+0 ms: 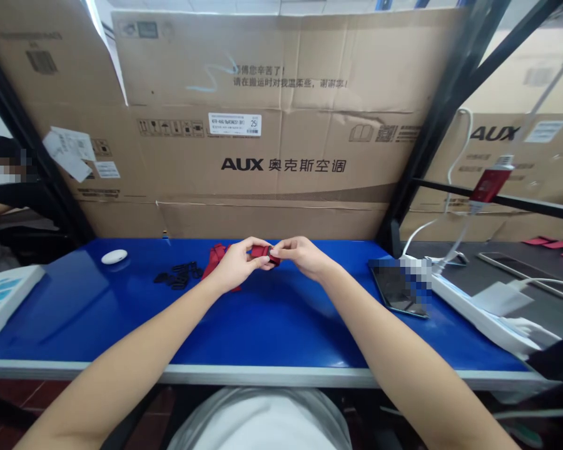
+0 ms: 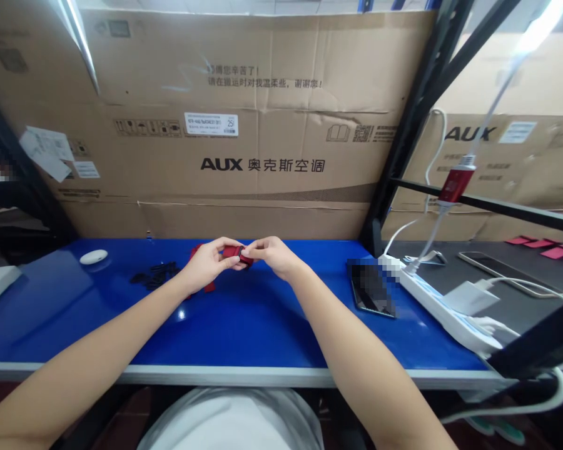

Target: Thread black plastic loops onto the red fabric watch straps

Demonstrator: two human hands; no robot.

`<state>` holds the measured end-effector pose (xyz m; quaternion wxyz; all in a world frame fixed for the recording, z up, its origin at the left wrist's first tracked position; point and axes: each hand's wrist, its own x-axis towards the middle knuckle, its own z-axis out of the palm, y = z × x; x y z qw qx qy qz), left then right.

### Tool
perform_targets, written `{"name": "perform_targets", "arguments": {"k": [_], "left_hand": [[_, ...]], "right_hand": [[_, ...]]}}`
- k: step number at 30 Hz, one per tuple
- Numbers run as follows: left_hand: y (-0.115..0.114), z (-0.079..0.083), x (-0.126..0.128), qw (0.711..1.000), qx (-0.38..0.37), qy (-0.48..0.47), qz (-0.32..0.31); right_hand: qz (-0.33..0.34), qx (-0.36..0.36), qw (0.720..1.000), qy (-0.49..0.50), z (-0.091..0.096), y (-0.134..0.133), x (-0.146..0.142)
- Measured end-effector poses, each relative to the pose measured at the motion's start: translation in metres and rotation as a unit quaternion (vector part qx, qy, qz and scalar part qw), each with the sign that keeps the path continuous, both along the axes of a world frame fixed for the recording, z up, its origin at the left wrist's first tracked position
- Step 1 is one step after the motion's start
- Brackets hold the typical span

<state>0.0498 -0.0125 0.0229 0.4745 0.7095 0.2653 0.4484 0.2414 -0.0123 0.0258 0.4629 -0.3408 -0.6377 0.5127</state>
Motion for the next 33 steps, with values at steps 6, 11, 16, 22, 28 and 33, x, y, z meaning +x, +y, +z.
{"name": "perform_targets", "arguments": {"k": [6,11,16,22,28,33], "left_hand": [[-0.004,0.003,0.003,0.999,0.006,-0.033,0.011],[-0.004,0.002,0.003,1.0,0.004,-0.026,0.004],[-0.005,0.002,0.002,1.0,0.011,-0.028,0.008],[-0.001,-0.003,0.002,1.0,0.021,-0.01,0.016],[0.005,-0.002,0.002,0.998,0.003,-0.033,0.054],[0.011,-0.004,-0.003,0.999,0.0,-0.03,0.032]], "right_hand": [[0.002,-0.006,1.0,0.025,0.003,-0.002,-0.001],[0.003,-0.015,1.0,0.02,0.003,-0.004,-0.001],[0.003,-0.005,1.0,0.025,0.003,-0.004,-0.002],[-0.037,-0.004,0.999,0.013,-0.002,-0.002,-0.009],[-0.099,0.206,0.969,-0.095,-0.002,-0.003,-0.007],[-0.089,0.264,0.949,-0.147,-0.002,-0.004,-0.01]]}}
